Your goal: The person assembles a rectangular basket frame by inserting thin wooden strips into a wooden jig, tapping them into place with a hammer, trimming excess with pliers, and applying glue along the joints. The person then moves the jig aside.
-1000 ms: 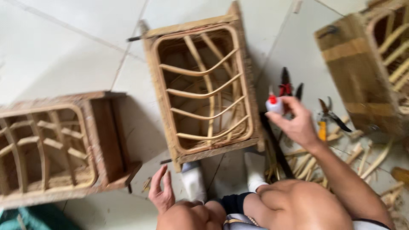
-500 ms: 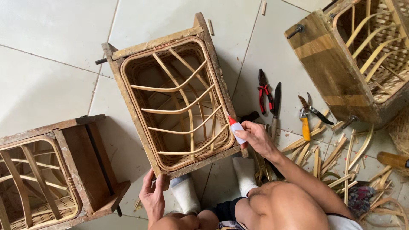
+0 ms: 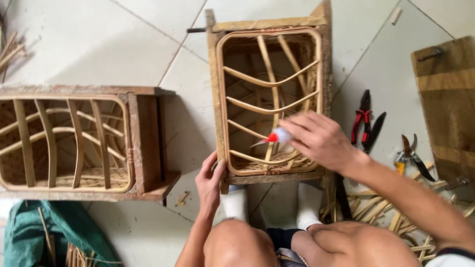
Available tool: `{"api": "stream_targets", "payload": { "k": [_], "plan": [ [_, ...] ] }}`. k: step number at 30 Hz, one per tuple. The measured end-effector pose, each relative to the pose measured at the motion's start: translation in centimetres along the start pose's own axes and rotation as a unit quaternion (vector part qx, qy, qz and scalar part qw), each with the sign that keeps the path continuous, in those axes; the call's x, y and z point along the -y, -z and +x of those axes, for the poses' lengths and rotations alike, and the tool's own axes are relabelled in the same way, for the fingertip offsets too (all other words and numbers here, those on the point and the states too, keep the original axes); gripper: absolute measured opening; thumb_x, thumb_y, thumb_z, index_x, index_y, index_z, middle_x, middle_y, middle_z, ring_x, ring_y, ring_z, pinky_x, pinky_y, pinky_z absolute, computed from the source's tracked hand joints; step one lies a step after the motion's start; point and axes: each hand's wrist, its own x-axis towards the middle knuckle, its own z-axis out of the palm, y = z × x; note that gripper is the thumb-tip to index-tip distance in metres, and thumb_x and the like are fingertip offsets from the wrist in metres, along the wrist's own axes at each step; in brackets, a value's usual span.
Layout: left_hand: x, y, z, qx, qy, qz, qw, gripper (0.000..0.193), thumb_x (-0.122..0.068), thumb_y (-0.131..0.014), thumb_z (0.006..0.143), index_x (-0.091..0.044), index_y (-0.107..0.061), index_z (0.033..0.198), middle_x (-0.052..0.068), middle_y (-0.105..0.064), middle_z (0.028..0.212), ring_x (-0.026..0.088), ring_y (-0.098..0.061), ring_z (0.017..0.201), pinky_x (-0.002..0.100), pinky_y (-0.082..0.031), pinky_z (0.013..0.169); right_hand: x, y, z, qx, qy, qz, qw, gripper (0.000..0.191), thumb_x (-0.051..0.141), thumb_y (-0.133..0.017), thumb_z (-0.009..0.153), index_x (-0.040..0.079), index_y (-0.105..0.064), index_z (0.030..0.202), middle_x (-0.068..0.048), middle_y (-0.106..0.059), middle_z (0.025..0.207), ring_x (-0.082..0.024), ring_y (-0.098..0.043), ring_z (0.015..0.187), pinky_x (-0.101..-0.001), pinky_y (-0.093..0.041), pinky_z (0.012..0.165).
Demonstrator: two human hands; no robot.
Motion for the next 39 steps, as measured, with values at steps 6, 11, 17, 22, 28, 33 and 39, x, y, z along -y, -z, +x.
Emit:
{"api": "stream_targets", "payload": {
  "k": [6, 11, 17, 22, 28, 33, 39],
  "plan": [
    [0.1, -1.4, 0.7, 0.000, -0.059, -0.050, 0.997, 0.044, -0.006, -0.069, 0.095, 0.003, -0.063, 0.137, 0.011, -0.060, 0.139, 0.019, -0.061, 0.125, 0.032, -0.049, 0.107, -0.4, -2.7, 10.4, 0.031, 0.210, -0.103, 0.972, 0.028, 0.012, -0.067, 0.093, 0.006, -0.068, 0.120, -0.011, -0.066, 0.117, -0.025, -0.062, 0.115, -0.0376, -0.051, 0.103],
    [1.1, -1.5, 1.0, -0.017, -0.141, 0.008, 0.990, 0.042, -0.005, -0.069, 0.096, 0.003, -0.063, 0.137, 0.013, -0.060, 0.140, 0.021, -0.059, 0.129, 0.035, -0.046, 0.114, -0.2, -3.7, 13.4, 0.040, 0.264, -0.130, 0.955, 0.028, 0.018, -0.061, 0.095, 0.008, -0.067, 0.120, -0.008, -0.064, 0.118, -0.023, -0.060, 0.119, -0.0392, -0.044, 0.112],
    [1.1, -1.2, 1.0, -0.018, -0.151, 0.050, 0.987, 0.042, -0.004, -0.067, 0.095, 0.003, -0.063, 0.137, 0.015, -0.061, 0.139, 0.023, -0.058, 0.130, 0.036, -0.043, 0.116, 0.2, -4.0, 13.9, 0.021, 0.310, -0.191, 0.931, 0.026, 0.020, -0.065, 0.091, 0.008, -0.071, 0.114, -0.003, -0.065, 0.112, -0.019, -0.059, 0.114, -0.0367, -0.044, 0.109],
    [1.1, -1.3, 0.8, -0.020, -0.155, 0.038, 0.987, 0.040, -0.004, -0.065, 0.096, 0.004, -0.063, 0.136, 0.015, -0.061, 0.138, 0.022, -0.059, 0.129, 0.036, -0.045, 0.115, -0.9, -4.2, 16.3, -0.009, 0.336, -0.274, 0.901, 0.016, 0.020, -0.072, 0.094, 0.013, -0.072, 0.109, 0.001, -0.064, 0.108, -0.016, -0.058, 0.110, -0.0324, -0.040, 0.111],
    [-0.1, -1.6, 0.6, -0.036, -0.136, 0.031, 0.990, 0.037, -0.006, -0.064, 0.098, 0.004, -0.065, 0.133, 0.015, -0.063, 0.138, 0.022, -0.061, 0.127, 0.035, -0.047, 0.111, -2.4, -4.0, 17.6, 0.004, 0.346, -0.266, 0.900, 0.015, 0.024, -0.070, 0.089, 0.013, -0.071, 0.099, 0.002, -0.065, 0.101, -0.016, -0.060, 0.108, -0.0331, -0.041, 0.110],
    [-0.3, -0.8, -1.2, -0.081, -0.137, 0.091, 0.983, 0.035, -0.006, -0.062, 0.097, 0.001, -0.066, 0.132, 0.014, -0.064, 0.138, 0.023, -0.061, 0.126, 0.035, -0.049, 0.107, -5.0, -2.5, 16.2, -0.027, 0.242, -0.275, 0.930, 0.008, 0.019, -0.074, 0.102, 0.013, -0.069, 0.103, -0.002, -0.063, 0.098, -0.019, -0.059, 0.104, -0.0351, -0.047, 0.103],
    [-2.1, 8.2, -4.1, -0.208, -0.384, 0.274, 0.857, 0.038, -0.003, -0.060, 0.099, -0.001, -0.063, 0.137, 0.013, -0.063, 0.141, 0.024, -0.059, 0.133, 0.038, -0.049, 0.114, -11.5, 2.6, 2.1, -0.086, -0.224, 0.059, 0.969, 0.032, 0.019, -0.078, 0.100, 0.004, -0.066, 0.125, -0.013, -0.069, 0.115, -0.023, -0.069, 0.099, -0.0350, -0.060, 0.089]
  ]
}}
